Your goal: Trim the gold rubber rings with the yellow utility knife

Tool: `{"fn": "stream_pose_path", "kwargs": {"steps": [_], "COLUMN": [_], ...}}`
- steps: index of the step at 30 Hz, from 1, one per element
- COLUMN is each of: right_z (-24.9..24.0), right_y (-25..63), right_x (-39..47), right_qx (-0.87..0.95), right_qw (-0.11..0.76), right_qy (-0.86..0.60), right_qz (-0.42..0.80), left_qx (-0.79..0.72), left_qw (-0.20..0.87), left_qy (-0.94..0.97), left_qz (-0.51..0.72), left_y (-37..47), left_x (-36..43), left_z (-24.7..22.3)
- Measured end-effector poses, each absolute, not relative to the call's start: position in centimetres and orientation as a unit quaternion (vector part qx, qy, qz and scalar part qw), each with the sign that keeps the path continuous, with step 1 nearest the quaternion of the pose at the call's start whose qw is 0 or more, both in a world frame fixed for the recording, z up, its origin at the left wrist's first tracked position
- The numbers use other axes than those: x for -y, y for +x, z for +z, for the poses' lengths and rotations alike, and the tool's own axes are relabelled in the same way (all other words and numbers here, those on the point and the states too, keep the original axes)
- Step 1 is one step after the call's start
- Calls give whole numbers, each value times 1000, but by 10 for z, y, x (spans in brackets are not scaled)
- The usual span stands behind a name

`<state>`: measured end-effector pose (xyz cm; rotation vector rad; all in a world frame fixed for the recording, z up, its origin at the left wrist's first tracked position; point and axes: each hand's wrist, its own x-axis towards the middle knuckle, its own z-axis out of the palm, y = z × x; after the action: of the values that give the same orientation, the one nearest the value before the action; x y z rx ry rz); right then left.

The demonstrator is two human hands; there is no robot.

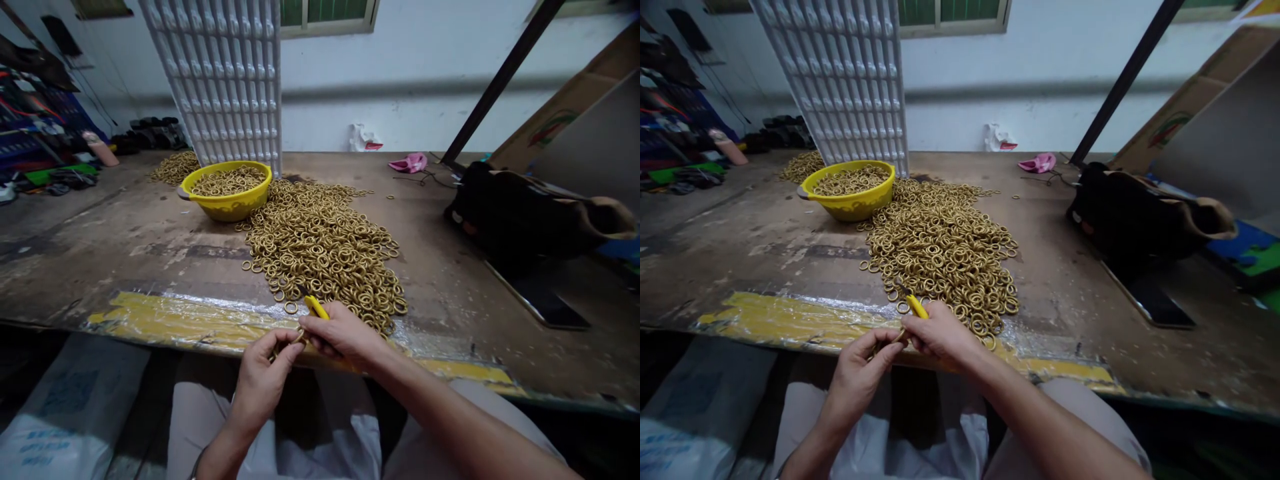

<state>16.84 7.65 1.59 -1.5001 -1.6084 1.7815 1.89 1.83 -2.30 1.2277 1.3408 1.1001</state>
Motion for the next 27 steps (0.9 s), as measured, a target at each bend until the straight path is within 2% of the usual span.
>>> {"fn": "stream_pose_path", "kwargs": {"steps": [2,4,6,8,17,22,24,27], "right_z": [15,13,13,12,11,23,26,19], "right_y": [171,174,177,178,172,185,186,176], "right_x": [-73,-67,-59,-52,-52,-77,-85,-92], "right_qx": [648,742,801,829,864,799,791,822], "right_qw": [167,166,132,86,20,-41,-13,18], "right_qy": [-523,-527,-529,-524,-496,-600,-612,-569], "right_qz": [527,380,248,172,84,21,-8,-8], "left_qx": [-543,-526,-512,-507,-503,-402,-394,-463], "left_qw": [551,600,615,612,553,561,559,523], "left_qy": [456,416,405,410,496,567,607,651], "left_qz": [439,436,443,448,443,448,405,298], "left_y": [16,14,12,10,2,-1,-2,-1], "left_x": [-19,-18,-17,-16,-17,-4,3,13], "left_z": [-23,-23,-24,-25,-18,4,9,4]}}
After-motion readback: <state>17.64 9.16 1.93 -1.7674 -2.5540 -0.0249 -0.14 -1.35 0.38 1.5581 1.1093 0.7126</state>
